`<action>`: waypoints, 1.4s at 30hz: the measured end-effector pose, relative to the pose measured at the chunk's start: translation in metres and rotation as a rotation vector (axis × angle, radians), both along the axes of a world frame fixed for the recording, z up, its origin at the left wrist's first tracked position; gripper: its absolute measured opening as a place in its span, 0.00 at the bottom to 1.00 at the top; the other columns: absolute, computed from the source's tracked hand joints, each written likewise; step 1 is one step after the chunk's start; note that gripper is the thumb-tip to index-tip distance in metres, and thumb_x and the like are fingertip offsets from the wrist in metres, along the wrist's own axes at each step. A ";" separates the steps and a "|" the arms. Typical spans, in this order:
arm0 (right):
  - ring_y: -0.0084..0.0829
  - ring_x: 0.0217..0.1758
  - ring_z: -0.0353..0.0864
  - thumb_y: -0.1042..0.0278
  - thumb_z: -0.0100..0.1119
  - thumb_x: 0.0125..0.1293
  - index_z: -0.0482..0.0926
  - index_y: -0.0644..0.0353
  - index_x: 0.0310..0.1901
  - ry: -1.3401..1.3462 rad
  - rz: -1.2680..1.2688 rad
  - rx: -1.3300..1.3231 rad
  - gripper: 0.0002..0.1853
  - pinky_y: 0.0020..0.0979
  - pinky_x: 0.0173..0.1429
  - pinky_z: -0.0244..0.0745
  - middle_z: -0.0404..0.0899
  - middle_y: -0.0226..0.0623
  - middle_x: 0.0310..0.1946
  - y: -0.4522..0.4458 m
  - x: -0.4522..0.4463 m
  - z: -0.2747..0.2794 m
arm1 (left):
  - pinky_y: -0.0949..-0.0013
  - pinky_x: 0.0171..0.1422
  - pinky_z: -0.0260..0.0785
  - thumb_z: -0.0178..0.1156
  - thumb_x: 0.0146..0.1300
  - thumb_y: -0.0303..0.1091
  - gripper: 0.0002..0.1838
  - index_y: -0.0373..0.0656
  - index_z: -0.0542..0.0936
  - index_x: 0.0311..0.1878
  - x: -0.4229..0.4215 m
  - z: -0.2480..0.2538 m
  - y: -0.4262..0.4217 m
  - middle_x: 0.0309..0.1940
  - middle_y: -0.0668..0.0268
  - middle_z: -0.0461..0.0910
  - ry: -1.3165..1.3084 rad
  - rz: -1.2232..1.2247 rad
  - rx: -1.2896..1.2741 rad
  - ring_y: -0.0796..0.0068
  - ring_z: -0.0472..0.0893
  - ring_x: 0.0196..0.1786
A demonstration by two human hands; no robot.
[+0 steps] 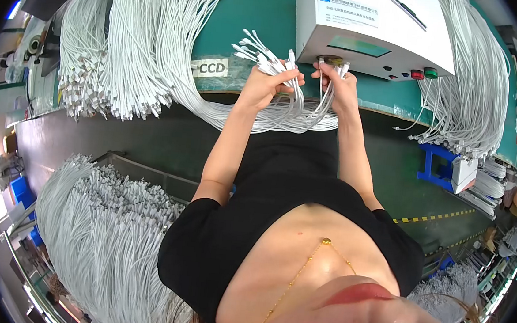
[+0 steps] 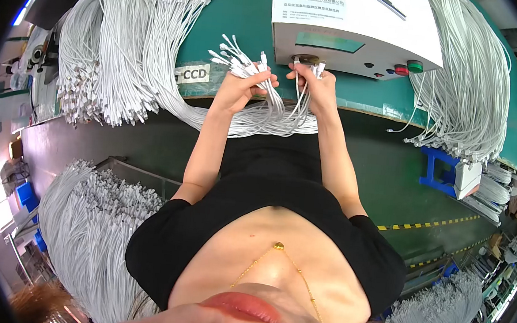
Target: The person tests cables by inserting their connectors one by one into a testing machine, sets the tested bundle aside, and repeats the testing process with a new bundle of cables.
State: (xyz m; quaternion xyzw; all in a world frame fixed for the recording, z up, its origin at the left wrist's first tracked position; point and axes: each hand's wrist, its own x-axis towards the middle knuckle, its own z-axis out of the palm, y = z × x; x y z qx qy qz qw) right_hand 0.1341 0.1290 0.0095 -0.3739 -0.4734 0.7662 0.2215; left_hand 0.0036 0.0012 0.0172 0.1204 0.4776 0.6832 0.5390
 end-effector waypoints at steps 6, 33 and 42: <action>0.17 0.20 0.70 0.73 0.59 0.56 0.78 0.70 0.35 0.027 -0.030 -0.023 0.09 0.18 0.24 0.62 0.80 0.40 0.23 0.007 -0.007 -0.001 | 0.79 0.27 0.74 0.64 0.52 0.23 0.08 0.37 0.76 0.35 -0.002 -0.004 -0.001 0.29 0.62 0.80 -0.006 0.049 0.063 0.70 0.83 0.33; 0.14 0.18 0.64 0.72 0.63 0.49 0.81 0.67 0.26 -0.030 -0.053 0.074 0.06 0.20 0.22 0.52 0.72 0.27 0.16 0.005 -0.003 0.000 | 0.77 0.27 0.76 0.62 0.56 0.27 0.06 0.35 0.76 0.34 0.002 0.002 0.001 0.29 0.58 0.80 0.039 0.019 -0.028 0.70 0.82 0.31; 0.15 0.20 0.68 0.72 0.61 0.51 0.81 0.70 0.27 -0.001 -0.028 0.054 0.07 0.19 0.24 0.58 0.74 0.30 0.17 0.008 -0.006 -0.002 | 0.77 0.31 0.76 0.64 0.52 0.23 0.08 0.34 0.77 0.35 0.000 0.000 -0.002 0.30 0.61 0.79 0.087 0.020 0.046 0.69 0.82 0.36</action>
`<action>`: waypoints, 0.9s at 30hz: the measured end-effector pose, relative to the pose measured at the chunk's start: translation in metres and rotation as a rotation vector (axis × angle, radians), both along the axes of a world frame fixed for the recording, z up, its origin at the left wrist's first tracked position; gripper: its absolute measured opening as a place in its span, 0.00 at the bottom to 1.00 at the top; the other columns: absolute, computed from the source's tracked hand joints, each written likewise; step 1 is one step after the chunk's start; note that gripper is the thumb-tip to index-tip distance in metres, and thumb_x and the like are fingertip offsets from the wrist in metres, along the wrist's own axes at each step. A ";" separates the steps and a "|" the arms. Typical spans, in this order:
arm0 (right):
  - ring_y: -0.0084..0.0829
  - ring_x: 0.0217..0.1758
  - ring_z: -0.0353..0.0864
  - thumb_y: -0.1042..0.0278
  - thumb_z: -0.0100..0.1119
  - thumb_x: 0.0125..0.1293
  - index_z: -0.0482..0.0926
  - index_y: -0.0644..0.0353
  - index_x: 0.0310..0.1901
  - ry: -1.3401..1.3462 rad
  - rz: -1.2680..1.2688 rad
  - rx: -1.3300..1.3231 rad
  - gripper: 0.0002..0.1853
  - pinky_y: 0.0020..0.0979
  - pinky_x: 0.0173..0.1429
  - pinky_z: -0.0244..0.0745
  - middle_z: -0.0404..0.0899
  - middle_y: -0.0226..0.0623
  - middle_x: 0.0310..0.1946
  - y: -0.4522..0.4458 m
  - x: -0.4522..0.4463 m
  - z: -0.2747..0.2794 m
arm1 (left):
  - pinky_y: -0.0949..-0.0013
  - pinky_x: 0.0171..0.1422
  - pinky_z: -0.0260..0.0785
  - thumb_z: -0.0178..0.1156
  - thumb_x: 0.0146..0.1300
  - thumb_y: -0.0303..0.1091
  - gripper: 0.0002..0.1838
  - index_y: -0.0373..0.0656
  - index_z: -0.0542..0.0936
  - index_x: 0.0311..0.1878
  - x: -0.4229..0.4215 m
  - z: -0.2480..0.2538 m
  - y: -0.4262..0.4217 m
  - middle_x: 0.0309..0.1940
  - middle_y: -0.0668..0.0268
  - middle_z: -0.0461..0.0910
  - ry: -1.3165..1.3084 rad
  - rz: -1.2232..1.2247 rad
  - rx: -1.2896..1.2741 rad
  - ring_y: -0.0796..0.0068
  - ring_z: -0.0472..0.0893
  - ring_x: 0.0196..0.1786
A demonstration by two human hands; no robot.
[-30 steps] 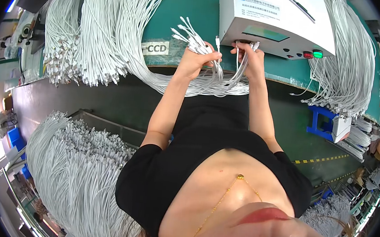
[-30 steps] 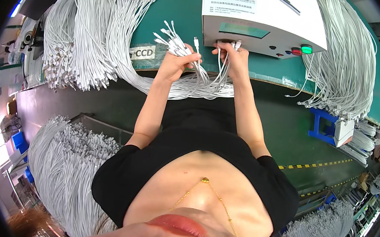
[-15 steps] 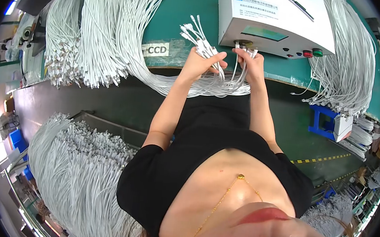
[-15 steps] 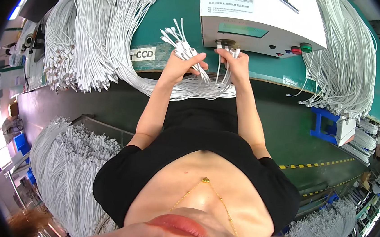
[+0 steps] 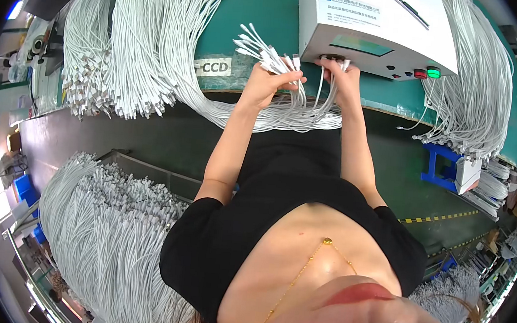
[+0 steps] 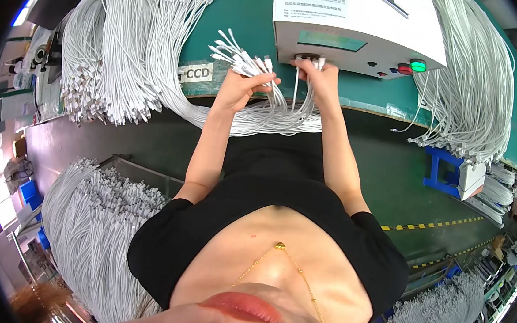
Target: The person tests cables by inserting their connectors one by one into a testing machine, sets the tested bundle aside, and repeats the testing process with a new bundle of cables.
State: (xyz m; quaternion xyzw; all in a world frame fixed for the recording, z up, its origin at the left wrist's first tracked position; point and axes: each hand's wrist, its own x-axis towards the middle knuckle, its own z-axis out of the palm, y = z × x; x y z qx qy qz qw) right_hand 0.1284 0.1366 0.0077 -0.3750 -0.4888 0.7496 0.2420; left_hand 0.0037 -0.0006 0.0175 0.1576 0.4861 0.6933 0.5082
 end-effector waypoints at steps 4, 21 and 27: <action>0.16 0.26 0.72 0.71 0.60 0.54 0.81 0.70 0.31 -0.051 0.152 0.298 0.10 0.19 0.31 0.66 0.77 0.31 0.21 -0.014 0.005 0.019 | 0.78 0.28 0.75 0.66 0.50 0.24 0.08 0.35 0.77 0.33 0.000 -0.009 0.005 0.28 0.62 0.79 0.085 -0.025 0.022 0.73 0.82 0.33; 0.16 0.17 0.65 0.74 0.64 0.48 0.78 0.65 0.21 -0.032 -0.076 0.048 0.05 0.20 0.22 0.54 0.73 0.30 0.15 -0.001 0.001 0.002 | 0.82 0.23 0.71 0.65 0.53 0.25 0.09 0.34 0.76 0.36 -0.001 -0.007 0.005 0.30 0.60 0.80 0.079 0.078 -0.035 0.70 0.83 0.34; 0.16 0.17 0.66 0.74 0.63 0.48 0.79 0.65 0.23 -0.033 -0.060 0.022 0.04 0.20 0.22 0.55 0.74 0.30 0.16 0.002 0.002 0.001 | 0.81 0.23 0.71 0.66 0.51 0.25 0.11 0.34 0.75 0.37 0.000 -0.002 0.005 0.30 0.60 0.80 0.006 0.108 0.008 0.69 0.83 0.33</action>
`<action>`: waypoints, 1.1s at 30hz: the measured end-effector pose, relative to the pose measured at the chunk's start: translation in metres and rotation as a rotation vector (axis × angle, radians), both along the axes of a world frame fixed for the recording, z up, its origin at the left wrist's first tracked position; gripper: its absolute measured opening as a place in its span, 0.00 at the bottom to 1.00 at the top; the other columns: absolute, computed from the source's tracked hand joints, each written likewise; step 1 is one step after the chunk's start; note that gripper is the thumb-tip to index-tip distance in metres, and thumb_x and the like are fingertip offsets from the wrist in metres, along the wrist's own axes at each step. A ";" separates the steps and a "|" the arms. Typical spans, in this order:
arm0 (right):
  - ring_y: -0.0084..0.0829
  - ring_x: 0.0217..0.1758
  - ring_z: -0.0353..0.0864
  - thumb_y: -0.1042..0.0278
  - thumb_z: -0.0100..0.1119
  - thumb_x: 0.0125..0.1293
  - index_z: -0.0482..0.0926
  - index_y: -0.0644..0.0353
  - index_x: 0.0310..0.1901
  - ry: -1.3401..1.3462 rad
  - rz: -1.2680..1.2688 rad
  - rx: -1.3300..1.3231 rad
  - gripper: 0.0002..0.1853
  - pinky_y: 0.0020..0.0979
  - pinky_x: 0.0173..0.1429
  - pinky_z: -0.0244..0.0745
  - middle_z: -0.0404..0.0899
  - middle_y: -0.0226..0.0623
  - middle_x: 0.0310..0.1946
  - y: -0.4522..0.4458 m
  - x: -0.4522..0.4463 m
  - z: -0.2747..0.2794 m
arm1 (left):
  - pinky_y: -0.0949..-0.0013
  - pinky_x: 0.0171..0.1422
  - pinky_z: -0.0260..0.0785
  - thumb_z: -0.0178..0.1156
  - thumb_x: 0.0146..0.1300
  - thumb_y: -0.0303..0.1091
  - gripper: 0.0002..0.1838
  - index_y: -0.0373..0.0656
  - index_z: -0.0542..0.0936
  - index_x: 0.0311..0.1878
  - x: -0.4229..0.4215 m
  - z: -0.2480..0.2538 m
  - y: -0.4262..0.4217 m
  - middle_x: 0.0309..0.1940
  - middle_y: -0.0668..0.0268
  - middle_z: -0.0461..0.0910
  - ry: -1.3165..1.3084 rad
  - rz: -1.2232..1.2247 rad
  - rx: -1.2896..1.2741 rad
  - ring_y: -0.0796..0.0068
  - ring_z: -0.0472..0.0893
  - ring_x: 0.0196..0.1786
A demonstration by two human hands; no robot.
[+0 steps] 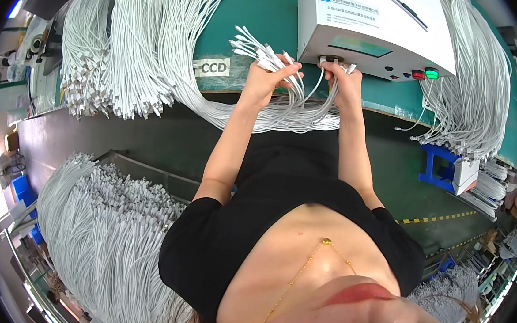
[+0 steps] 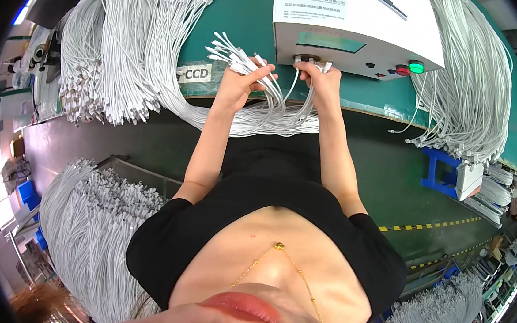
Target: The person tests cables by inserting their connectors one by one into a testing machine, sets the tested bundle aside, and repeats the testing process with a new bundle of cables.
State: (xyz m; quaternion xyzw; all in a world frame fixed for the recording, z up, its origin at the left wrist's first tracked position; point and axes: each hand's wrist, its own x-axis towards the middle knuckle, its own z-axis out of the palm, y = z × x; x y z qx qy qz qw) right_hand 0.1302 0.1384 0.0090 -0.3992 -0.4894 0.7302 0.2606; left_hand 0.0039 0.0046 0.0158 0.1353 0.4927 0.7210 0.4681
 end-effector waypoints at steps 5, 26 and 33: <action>0.18 0.29 0.74 0.70 0.58 0.56 0.80 0.71 0.37 -0.043 0.182 0.414 0.12 0.20 0.35 0.68 0.77 0.31 0.22 -0.009 0.004 0.002 | 0.79 0.23 0.70 0.68 0.47 0.24 0.11 0.36 0.76 0.32 0.002 -0.003 0.001 0.26 0.61 0.80 0.081 -0.027 -0.018 0.74 0.82 0.29; 0.20 0.20 0.69 0.76 0.62 0.48 0.77 0.67 0.25 0.050 -0.001 0.033 0.04 0.22 0.26 0.59 0.73 0.31 0.18 -0.001 -0.001 0.003 | 0.75 0.34 0.78 0.64 0.53 0.22 0.12 0.31 0.73 0.40 0.006 -0.005 0.000 0.33 0.57 0.79 0.019 -0.035 -0.008 0.64 0.82 0.38; 0.18 0.25 0.72 0.73 0.60 0.51 0.80 0.69 0.32 -0.052 0.105 0.315 0.08 0.22 0.32 0.64 0.77 0.32 0.21 -0.005 0.004 0.005 | 0.78 0.28 0.74 0.69 0.47 0.24 0.13 0.34 0.76 0.35 0.006 -0.003 0.000 0.29 0.60 0.80 0.069 -0.049 -0.043 0.74 0.81 0.31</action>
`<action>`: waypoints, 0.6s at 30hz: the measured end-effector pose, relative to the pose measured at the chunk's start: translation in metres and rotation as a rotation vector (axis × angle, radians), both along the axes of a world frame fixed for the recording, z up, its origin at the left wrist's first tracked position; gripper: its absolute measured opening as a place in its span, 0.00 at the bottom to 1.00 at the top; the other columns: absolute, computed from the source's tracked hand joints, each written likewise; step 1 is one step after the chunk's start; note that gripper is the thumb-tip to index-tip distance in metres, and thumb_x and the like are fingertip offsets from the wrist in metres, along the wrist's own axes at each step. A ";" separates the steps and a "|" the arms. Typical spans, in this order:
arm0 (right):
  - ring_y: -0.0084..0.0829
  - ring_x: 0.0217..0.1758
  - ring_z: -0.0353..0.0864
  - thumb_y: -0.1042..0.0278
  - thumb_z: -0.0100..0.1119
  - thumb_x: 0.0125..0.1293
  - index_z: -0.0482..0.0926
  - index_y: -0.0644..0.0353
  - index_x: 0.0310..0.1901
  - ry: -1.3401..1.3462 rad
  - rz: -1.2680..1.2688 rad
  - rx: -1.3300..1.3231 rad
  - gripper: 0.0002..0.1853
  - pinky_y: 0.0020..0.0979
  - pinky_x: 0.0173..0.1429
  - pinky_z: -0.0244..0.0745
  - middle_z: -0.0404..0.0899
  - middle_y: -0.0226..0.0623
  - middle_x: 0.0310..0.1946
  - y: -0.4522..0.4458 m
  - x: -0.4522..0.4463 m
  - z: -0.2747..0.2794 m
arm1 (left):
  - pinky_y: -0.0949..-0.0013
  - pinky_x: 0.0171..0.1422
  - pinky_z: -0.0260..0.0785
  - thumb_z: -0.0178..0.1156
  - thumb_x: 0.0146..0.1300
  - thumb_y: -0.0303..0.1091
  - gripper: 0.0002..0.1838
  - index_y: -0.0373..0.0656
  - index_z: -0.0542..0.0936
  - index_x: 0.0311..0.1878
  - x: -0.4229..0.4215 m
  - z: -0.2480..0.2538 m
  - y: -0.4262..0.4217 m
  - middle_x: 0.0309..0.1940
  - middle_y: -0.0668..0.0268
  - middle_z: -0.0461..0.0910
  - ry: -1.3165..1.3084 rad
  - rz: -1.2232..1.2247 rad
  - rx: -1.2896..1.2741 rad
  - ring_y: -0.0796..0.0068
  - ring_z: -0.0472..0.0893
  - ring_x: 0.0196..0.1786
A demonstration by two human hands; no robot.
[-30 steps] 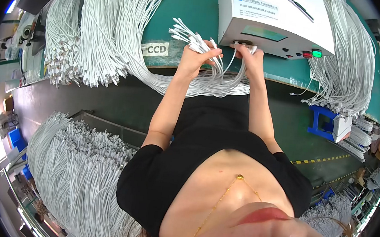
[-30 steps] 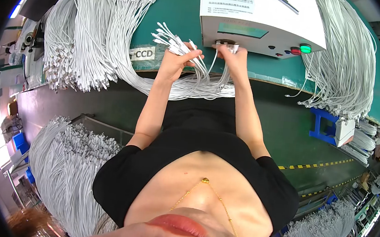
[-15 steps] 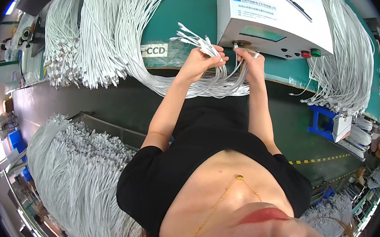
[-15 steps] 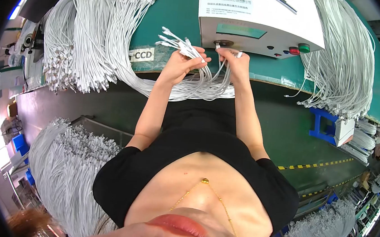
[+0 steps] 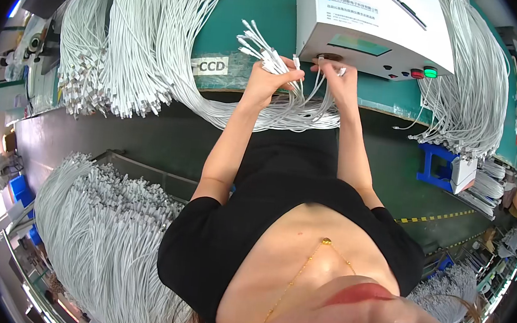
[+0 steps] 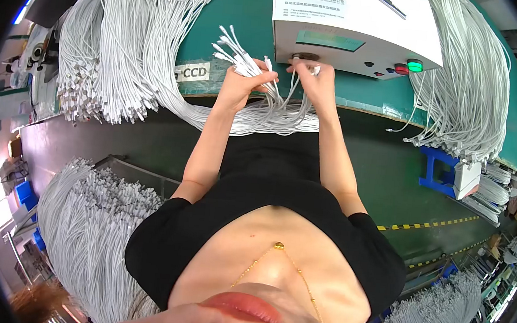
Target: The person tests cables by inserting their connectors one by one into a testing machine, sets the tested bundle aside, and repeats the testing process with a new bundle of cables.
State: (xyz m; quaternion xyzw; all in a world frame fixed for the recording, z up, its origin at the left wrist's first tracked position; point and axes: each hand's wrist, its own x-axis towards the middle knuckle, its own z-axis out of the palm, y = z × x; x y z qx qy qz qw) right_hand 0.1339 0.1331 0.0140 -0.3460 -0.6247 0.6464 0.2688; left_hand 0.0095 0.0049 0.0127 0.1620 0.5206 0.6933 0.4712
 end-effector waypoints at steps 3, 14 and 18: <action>0.18 0.30 0.74 0.69 0.60 0.53 0.81 0.68 0.38 -0.144 0.144 0.240 0.13 0.22 0.39 0.69 0.81 0.32 0.26 -0.008 0.008 0.014 | 0.80 0.26 0.70 0.69 0.47 0.25 0.11 0.35 0.77 0.32 0.000 -0.003 0.002 0.27 0.62 0.80 0.097 0.001 -0.057 0.78 0.80 0.29; 0.19 0.23 0.70 0.73 0.61 0.53 0.81 0.70 0.30 0.068 -0.009 -0.316 0.07 0.20 0.29 0.61 0.74 0.30 0.19 0.003 0.006 -0.009 | 0.71 0.42 0.78 0.59 0.56 0.22 0.17 0.29 0.70 0.49 -0.001 0.003 -0.002 0.38 0.54 0.80 -0.179 -0.104 0.181 0.68 0.81 0.40; 0.19 0.22 0.69 0.75 0.61 0.50 0.80 0.69 0.28 0.081 -0.033 -0.270 0.05 0.22 0.29 0.61 0.73 0.30 0.18 0.005 0.000 -0.003 | 0.76 0.33 0.77 0.59 0.59 0.26 0.12 0.32 0.74 0.45 -0.003 0.004 -0.004 0.34 0.56 0.80 0.144 -0.117 0.063 0.69 0.82 0.40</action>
